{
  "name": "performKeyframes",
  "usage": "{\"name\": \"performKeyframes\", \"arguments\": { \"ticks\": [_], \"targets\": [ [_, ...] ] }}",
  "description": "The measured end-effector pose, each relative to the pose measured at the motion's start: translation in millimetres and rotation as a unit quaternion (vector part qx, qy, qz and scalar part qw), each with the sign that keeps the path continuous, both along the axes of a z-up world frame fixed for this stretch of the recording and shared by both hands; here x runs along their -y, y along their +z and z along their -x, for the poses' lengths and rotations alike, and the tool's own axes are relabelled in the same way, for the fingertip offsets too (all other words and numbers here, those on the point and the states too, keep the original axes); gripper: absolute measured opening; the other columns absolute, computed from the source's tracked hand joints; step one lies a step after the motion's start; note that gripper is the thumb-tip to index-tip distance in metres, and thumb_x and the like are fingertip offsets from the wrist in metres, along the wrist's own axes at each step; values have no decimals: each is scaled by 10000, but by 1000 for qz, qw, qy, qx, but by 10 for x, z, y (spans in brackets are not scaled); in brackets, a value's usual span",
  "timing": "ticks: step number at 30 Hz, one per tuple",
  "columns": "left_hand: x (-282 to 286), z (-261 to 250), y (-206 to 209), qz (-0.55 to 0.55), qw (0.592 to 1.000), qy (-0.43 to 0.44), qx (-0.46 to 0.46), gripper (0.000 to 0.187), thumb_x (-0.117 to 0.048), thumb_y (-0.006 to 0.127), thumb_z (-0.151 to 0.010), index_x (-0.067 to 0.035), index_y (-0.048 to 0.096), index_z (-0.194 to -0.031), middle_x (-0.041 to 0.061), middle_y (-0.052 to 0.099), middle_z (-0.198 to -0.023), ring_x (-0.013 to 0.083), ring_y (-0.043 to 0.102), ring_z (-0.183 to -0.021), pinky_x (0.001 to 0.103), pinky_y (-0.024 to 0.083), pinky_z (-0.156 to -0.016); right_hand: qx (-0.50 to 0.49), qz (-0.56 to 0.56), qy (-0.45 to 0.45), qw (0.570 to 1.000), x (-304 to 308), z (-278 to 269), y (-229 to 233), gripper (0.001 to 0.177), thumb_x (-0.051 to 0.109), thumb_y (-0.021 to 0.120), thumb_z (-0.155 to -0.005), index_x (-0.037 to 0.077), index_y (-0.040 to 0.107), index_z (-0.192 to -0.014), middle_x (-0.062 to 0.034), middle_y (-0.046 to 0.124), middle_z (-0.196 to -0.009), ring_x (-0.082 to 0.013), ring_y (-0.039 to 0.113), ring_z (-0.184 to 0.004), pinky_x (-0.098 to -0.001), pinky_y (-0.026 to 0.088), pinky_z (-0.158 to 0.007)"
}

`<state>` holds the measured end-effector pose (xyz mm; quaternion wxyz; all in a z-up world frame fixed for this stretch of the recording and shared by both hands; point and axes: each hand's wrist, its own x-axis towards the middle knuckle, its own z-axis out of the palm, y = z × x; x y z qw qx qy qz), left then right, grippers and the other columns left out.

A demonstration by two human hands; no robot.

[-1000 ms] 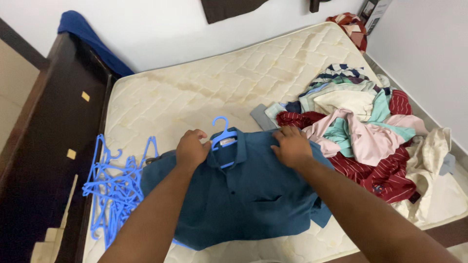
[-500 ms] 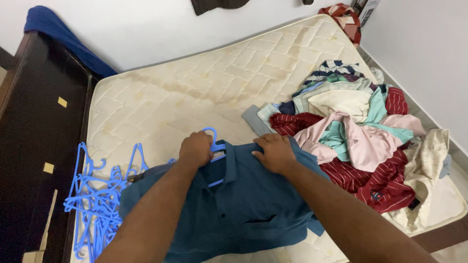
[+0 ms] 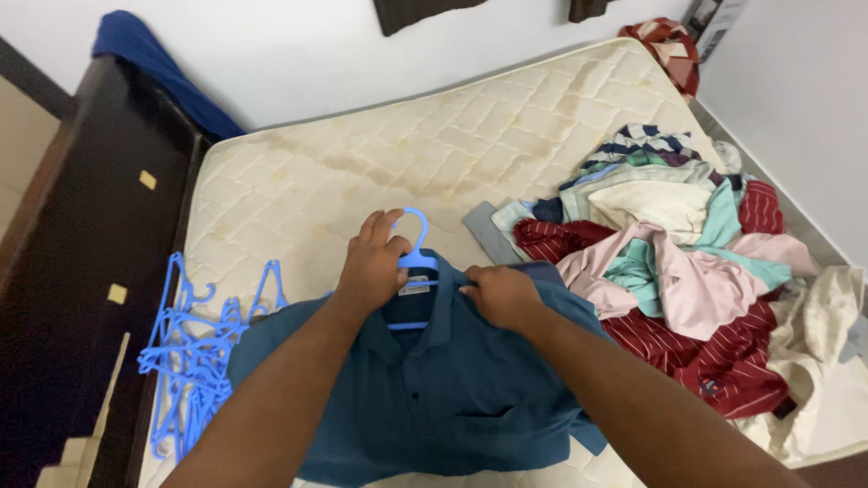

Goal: The person picks a blue shirt from a pile of clothes on a bed, buttons it, places it on a blue hanger, and hangs it in a wardrobe. The person then returns to the bed and moves the pile of clothes.

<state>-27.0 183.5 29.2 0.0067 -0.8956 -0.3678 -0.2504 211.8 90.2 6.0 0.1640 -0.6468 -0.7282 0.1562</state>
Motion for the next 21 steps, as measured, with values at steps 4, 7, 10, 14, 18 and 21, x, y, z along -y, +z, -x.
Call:
{"name": "performKeyframes", "arguments": {
  "ticks": [4,7,10,14,18,21],
  "targets": [
    [129,120,139,54,992,-13,111,549,-307,832,-740,-35,645,-1179,199,491,-1447,423,508,-1267,550,451,-956,-80,27,-46,995,44,-24,54,241,381,624,-961,184,701,-1075,-143,738,-974,-393,682,-942,-492,523,-788],
    [201,298,157,145,980,84,104,515,-414,652,-972,-72,568,-1347,110,714,-1193,334,676,-1116,523,461,-969,-144,-10,-23,989,120,-114,106,224,353,640,-946,171,702,-1061,-153,740,-929,-368,708,-914,-465,541,-777],
    [313,558,206,182,968,167,-37,399,-486,519,-999,-158,722,-1101,124,767,-1040,347,714,-1049,497,517,-934,-146,-43,12,988,124,-204,164,234,352,649,-947,149,710,-1047,-167,730,-928,-389,695,-905,-466,538,-764],
    [622,812,291,252,935,228,-98,487,-561,517,-985,-151,713,-1162,185,735,-1089,404,668,-1072,507,522,-918,-148,-26,33,988,113,-300,251,242,361,648,-947,157,710,-1062,-162,734,-936,-368,714,-898,-454,547,-782],
    [973,841,486,259,911,299,-113,480,-569,488,-980,-205,718,-1192,152,733,-1138,399,656,-1107,522,503,-948,-85,-33,55,994,92,-268,345,304,410,640,-952,145,715,-1080,-182,731,-956,-396,695,-936,-487,542,-808],
    [1224,844,600,241,901,341,-116,481,-585,488,-972,-226,735,-1177,123,739,-1149,400,638,-1135,508,505,-966,-33,-16,88,995,175,-237,447,379,458,627,-945,163,703,-1171,-177,740,-1025,-393,685,-1012,-497,532,-875]
  ]
}}
